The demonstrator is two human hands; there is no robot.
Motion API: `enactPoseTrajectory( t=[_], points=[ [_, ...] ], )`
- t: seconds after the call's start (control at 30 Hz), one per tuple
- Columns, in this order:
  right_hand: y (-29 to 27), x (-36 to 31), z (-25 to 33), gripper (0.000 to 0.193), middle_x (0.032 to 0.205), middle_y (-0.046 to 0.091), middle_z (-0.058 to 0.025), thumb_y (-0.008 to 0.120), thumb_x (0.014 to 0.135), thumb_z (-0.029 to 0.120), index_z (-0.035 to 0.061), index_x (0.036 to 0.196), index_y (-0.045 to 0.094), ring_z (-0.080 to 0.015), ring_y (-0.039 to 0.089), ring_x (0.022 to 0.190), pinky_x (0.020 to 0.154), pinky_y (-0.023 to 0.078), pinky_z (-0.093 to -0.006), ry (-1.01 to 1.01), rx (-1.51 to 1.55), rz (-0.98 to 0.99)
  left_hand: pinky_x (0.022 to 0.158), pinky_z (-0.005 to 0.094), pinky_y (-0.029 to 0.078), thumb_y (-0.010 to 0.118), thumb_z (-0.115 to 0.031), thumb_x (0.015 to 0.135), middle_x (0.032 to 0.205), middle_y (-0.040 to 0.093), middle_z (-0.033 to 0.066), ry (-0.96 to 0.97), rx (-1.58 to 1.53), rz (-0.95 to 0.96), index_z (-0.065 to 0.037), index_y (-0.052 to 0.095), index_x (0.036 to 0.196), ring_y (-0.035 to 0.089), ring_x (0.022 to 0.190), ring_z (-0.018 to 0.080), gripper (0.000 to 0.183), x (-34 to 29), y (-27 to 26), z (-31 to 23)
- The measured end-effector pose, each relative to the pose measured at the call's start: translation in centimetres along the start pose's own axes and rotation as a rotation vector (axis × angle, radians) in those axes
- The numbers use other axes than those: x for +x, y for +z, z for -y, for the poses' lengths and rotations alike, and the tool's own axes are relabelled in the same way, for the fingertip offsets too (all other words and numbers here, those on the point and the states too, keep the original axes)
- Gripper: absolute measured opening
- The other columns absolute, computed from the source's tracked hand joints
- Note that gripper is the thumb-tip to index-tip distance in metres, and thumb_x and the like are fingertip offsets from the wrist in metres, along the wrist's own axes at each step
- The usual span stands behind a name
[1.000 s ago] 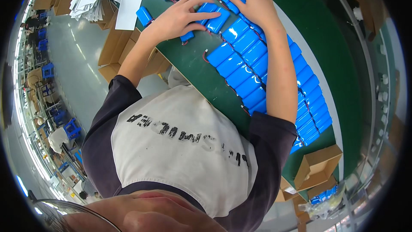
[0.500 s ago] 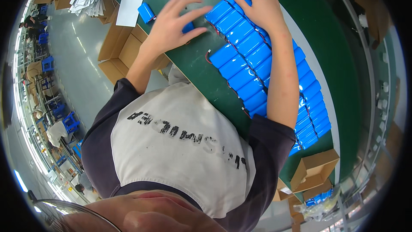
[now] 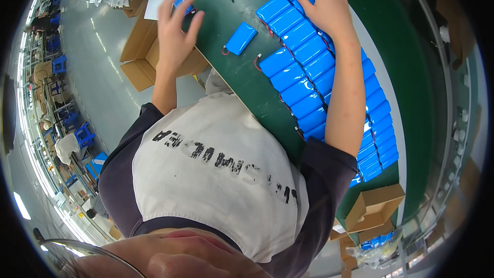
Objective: The person arranges blue rectangular battery cells on a green workbench and applies white adhesive labels to each cell. They peel labels from a sheet and press them onto the cells one by one, working across multiple rows.
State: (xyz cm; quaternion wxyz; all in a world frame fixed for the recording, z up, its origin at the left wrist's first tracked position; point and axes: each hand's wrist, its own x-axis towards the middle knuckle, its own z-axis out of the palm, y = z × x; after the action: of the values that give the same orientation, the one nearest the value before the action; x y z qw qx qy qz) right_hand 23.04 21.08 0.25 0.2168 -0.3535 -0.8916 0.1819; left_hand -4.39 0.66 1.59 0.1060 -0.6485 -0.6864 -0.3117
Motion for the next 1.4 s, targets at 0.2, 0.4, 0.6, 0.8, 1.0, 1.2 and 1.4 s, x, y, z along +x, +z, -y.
enactPoseTrajectory(
  t=[0.2, 0.4, 0.6, 0.8, 1.0, 1.2, 1.4],
  points=[
    [0.1, -0.1, -0.1, 0.031, 0.123, 0.062, -0.0025, 0.064, 0.100, 0.039, 0.0295, 0.128, 0.072, -0.0233, 0.060, 0.120, 0.101, 0.051, -0.0398, -0.005, -0.008, -0.001, 0.108, 0.0457, 0.050, 0.066, -0.002, 0.090, 0.146, 0.055, 0.0192, 0.031, -0.087, 0.182, -0.009, 0.065, 0.132, 0.053, 0.135, 0.0431, 0.042, -2.1, 1.0, 1.6],
    [0.4, 0.0, -0.2, 0.031, 0.123, 0.061, -0.0025, 0.064, 0.100, 0.039, 0.0292, 0.128, 0.072, -0.0234, 0.060, 0.119, 0.100, 0.052, -0.0401, -0.016, -0.048, -0.010, 0.116, 0.0502, 0.042, 0.075, -0.011, 0.089, 0.155, 0.048, 0.0141, 0.253, -0.492, 0.478, -0.014, 0.063, 0.139, 0.041, 0.148, 0.0385, 0.052, -2.0, 1.2, -1.9],
    [0.3, 0.0, -0.3, 0.031, 0.121, 0.062, -0.0024, 0.064, 0.100, 0.039, 0.0287, 0.128, 0.072, -0.0235, 0.061, 0.119, 0.100, 0.052, -0.0401, -0.035, -0.044, -0.037, 0.118, 0.0513, 0.042, 0.079, -0.031, 0.084, 0.158, 0.043, 0.0139, 0.425, -0.573, 0.664, -0.018, 0.065, 0.138, 0.035, 0.151, 0.0411, 0.057, -0.9, 3.3, -3.0],
    [0.6, -0.1, -0.5, 0.030, 0.122, 0.062, -0.0023, 0.064, 0.100, 0.038, 0.0280, 0.127, 0.072, -0.0231, 0.062, 0.119, 0.100, 0.052, -0.0400, -0.050, -0.053, -0.049, 0.118, 0.0532, 0.041, 0.074, -0.041, 0.088, 0.163, 0.034, 0.0153, 0.455, -0.378, 0.576, -0.021, 0.057, 0.146, 0.027, 0.154, 0.0432, 0.064, -0.6, 4.1, -5.2],
    [0.3, 0.0, -0.3, 0.030, 0.122, 0.062, -0.0022, 0.063, 0.100, 0.038, 0.0281, 0.127, 0.072, -0.0236, 0.061, 0.119, 0.100, 0.052, -0.0401, -0.045, -0.039, -0.031, 0.122, 0.0557, 0.033, 0.066, -0.037, 0.098, 0.166, 0.027, 0.0175, 0.381, -0.363, 0.588, -0.019, 0.049, 0.153, 0.023, 0.155, 0.0453, 0.060, -1.0, 3.4, -6.8],
    [0.1, -0.2, 0.2, 0.030, 0.122, 0.062, -0.0030, 0.063, 0.101, 0.037, 0.0274, 0.128, 0.071, -0.0247, 0.061, 0.119, 0.101, 0.051, -0.0401, -0.035, -0.033, -0.038, 0.114, 0.0514, 0.041, 0.070, -0.027, 0.094, 0.152, 0.049, 0.0160, 0.332, -0.259, 0.267, -0.014, 0.065, 0.135, 0.043, 0.143, 0.0414, 0.043, 1.2, 3.8, -4.4],
    [-0.4, 0.7, 1.5, 0.033, 0.125, 0.063, -0.0053, 0.065, 0.099, 0.028, 0.0208, 0.130, 0.069, -0.0268, 0.061, 0.118, 0.101, 0.050, -0.0404, -0.129, -0.064, -0.120, 0.104, 0.0465, 0.048, 0.079, -0.030, 0.088, 0.137, 0.060, 0.0097, 0.212, -0.012, 0.004, -0.014, 0.067, 0.131, 0.058, 0.122, 0.0350, 0.047, 5.9, 6.5, 0.8]
  ],
)
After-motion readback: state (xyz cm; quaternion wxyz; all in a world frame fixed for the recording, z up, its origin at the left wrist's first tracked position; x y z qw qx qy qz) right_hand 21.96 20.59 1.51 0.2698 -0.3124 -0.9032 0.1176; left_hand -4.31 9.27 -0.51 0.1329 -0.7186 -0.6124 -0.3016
